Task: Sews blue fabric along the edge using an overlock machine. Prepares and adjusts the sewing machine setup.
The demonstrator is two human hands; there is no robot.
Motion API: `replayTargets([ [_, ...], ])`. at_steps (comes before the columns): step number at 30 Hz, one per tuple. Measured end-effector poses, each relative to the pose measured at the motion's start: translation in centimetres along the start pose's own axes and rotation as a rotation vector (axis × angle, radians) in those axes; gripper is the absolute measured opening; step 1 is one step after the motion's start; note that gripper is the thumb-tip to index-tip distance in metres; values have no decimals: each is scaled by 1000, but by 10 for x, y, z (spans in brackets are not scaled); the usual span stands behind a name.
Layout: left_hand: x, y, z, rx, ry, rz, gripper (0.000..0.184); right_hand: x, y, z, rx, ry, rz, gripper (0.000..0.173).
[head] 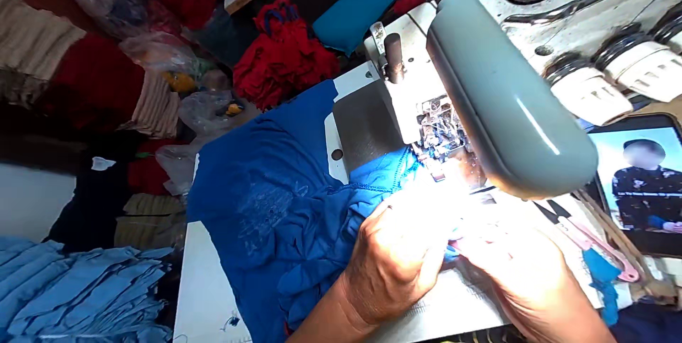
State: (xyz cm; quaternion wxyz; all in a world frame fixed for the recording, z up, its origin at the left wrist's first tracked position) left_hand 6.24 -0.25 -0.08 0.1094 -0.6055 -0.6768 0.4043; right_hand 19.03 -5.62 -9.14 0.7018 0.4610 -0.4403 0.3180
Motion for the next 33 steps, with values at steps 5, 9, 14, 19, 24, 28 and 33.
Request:
replayTargets([
  [5,7,-4,13,-2,45,25,16,19,-10,-1,-56,-207,269,15],
  [9,9,-3,15,-1,67,37,16,43,-11,-2,-114,-560,606,20],
  [14,9,-1,17,-16,87,61,13,55,-6,2,-128,-789,721,10],
  [19,9,2,21,-14,95,24,14,66,-20,-7,-247,-754,829,14],
  [24,10,2,22,-10,96,34,14,58,-18,-8,-111,-682,742,20],
  [28,10,2,22,-5,95,30,14,58,-13,-9,-69,-759,723,17],
  [33,9,2,24,15,132,-5,14,68,-33,-15,-226,-721,724,15],
])
Point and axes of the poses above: each hand's wrist, its own z-axis away from the middle knuckle, its own y-axis out of the palm, x = y × z, the point moved 7 cm from there along -z, towards the middle knuckle, and after that the axes turned 7 degrees about y, right-handed, at the moved point
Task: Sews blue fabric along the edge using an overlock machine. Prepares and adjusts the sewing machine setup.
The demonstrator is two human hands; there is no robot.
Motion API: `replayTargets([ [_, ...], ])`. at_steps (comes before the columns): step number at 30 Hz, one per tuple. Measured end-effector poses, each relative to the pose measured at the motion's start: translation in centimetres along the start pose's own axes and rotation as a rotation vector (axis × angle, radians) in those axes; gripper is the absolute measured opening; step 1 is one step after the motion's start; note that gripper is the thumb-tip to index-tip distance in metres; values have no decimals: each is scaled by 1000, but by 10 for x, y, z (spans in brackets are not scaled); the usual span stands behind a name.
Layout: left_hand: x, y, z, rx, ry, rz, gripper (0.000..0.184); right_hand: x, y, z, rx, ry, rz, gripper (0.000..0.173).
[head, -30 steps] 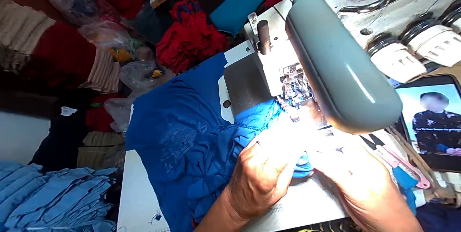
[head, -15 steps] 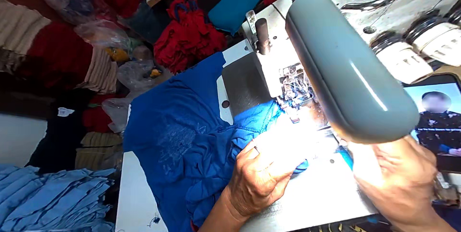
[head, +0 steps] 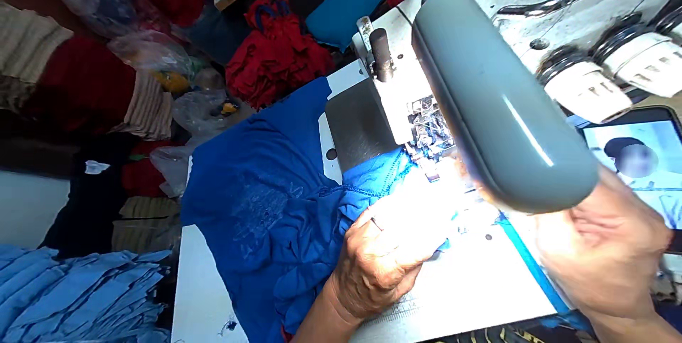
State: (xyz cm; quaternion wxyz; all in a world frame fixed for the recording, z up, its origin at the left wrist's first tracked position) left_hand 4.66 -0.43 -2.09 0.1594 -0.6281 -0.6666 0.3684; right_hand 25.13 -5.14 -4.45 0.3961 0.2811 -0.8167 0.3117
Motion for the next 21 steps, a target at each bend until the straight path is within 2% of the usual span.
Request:
replayTargets([
  [3,1,-1,-1,8,4,4,14,-17,-6,9,24,236,-21,19],
  [7,2,-1,-2,18,-19,19,15,-17,23,41,311,496,-388,21],
  [9,2,-1,-3,28,-29,27,15,-14,38,46,357,618,-574,19],
  [11,3,-2,-4,33,-40,42,16,-11,48,48,325,729,-718,14],
  [13,3,-2,-4,31,-53,60,15,-8,50,49,274,741,-731,10],
  [17,5,-4,-9,8,-101,90,18,-5,40,45,277,549,-490,8],
  [21,0,-5,-18,16,-145,86,17,-2,36,44,298,545,-413,4],
])
Point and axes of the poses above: each hand's wrist, its own z-axis away from the middle knuckle, its own y-axis out of the palm, x = y × z, the point moved 7 cm from there along -z, towards the middle knuckle, and after that the axes turned 7 degrees about y, right-handed, at the moved point
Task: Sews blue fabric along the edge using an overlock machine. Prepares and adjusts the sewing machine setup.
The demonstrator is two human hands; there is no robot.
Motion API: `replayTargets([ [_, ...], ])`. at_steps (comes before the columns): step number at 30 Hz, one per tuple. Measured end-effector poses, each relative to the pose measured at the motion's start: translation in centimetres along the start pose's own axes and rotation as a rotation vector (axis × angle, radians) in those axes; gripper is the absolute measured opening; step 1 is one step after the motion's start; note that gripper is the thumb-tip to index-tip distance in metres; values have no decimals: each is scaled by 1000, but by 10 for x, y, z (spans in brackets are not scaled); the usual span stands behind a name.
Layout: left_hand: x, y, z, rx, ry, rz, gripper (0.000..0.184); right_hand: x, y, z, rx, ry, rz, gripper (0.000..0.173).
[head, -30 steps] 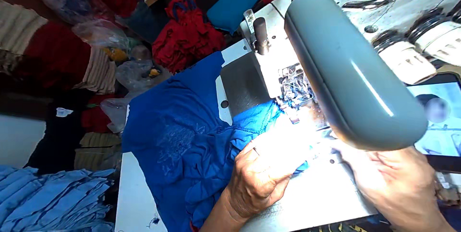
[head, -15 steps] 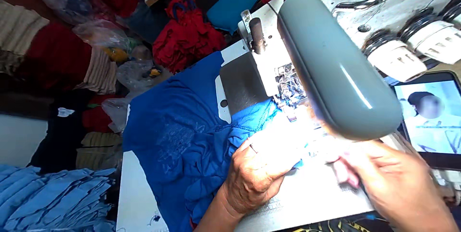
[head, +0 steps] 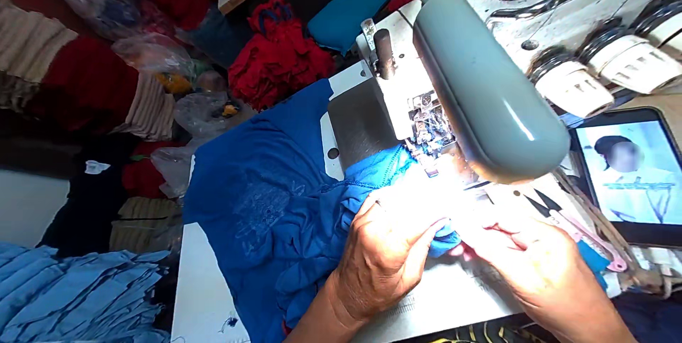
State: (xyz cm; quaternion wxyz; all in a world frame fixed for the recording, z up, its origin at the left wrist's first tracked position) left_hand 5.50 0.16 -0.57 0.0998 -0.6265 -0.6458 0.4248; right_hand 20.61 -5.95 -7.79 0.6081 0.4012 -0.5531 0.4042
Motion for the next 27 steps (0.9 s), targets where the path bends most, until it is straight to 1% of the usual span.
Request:
replayTargets([
  [2,0,1,2,-9,-6,-1,17,-2,0,-2,-4,27,-63,4],
  [6,-5,3,-6,-18,-29,-12,16,-2,5,0,6,12,-131,5],
  [8,-12,6,-5,-20,-14,-75,16,-2,4,1,-16,18,-177,11],
  [10,-16,10,3,-32,19,-125,16,0,0,1,-35,5,-177,18],
  [14,-19,16,14,-40,79,-166,14,6,-5,2,-31,-70,-119,21],
  [16,-20,18,16,-46,79,-173,14,7,-6,2,-33,-73,-122,23],
  [19,-20,20,18,-29,64,-192,26,6,-4,1,-31,-81,-126,26],
  [21,-20,21,17,-27,56,-215,33,6,-2,0,-44,-97,-108,22],
  [24,-22,22,16,-22,45,-234,37,7,-2,-1,-70,-101,-79,17],
  [27,-21,24,16,-39,39,-243,40,8,-2,-3,-64,-92,-93,22],
])
Point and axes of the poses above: each hand's wrist, its own z-axis away from the middle knuckle, its own y-axis out of the palm, x = y × z, the point moved 7 cm from there along -z, towards the middle knuckle, and after that the axes turned 7 degrees about y, right-handed, at the moved point
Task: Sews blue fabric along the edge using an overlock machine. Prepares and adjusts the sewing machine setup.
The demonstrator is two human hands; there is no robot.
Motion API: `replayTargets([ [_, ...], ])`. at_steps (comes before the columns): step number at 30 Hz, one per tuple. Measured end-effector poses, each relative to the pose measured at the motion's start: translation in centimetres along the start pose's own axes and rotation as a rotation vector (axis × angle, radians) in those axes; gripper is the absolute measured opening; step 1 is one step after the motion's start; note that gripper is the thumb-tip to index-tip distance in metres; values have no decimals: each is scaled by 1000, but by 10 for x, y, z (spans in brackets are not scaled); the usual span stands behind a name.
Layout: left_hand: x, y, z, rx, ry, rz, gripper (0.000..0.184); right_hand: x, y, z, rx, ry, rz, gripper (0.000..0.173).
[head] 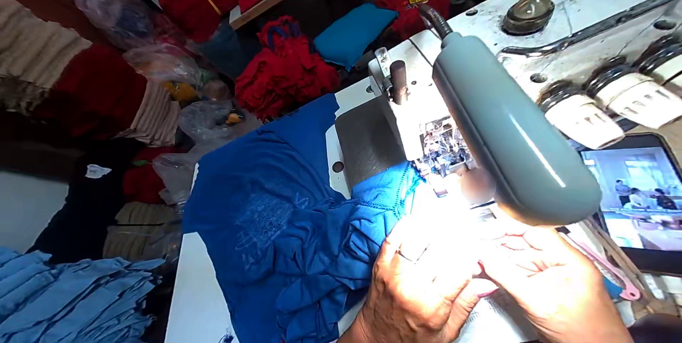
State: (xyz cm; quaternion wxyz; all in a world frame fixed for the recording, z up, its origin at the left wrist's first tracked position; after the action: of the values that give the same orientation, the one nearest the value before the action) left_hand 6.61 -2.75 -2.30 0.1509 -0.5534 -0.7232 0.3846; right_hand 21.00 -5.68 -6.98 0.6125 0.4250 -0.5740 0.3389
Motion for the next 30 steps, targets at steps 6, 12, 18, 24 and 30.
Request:
replayTargets([
  [6,3,4,-3,1,-10,-37,45,0,4,-10,10,-6,19,19],
  [12,2,4,-3,-7,-53,-57,49,1,3,-12,19,48,-1,21],
  [18,3,7,-9,0,-64,-99,46,-1,5,-18,64,102,3,26],
  [24,1,12,-16,33,-85,-184,41,-3,6,-15,43,36,63,26],
  [30,43,-43,-34,159,-47,-46,30,12,-6,-3,-15,-167,188,26],
])
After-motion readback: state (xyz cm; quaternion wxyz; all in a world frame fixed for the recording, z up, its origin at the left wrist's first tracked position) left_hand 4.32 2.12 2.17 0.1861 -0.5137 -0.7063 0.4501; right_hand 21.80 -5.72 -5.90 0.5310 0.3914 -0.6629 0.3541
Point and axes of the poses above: each hand's wrist, its own z-axis away from the middle knuckle, its own y-axis out of the palm, x = y × z, the point moved 7 cm from there along -z, towards the middle knuckle, and after that the axes turned 7 degrees about y, right-handed, at the moved point
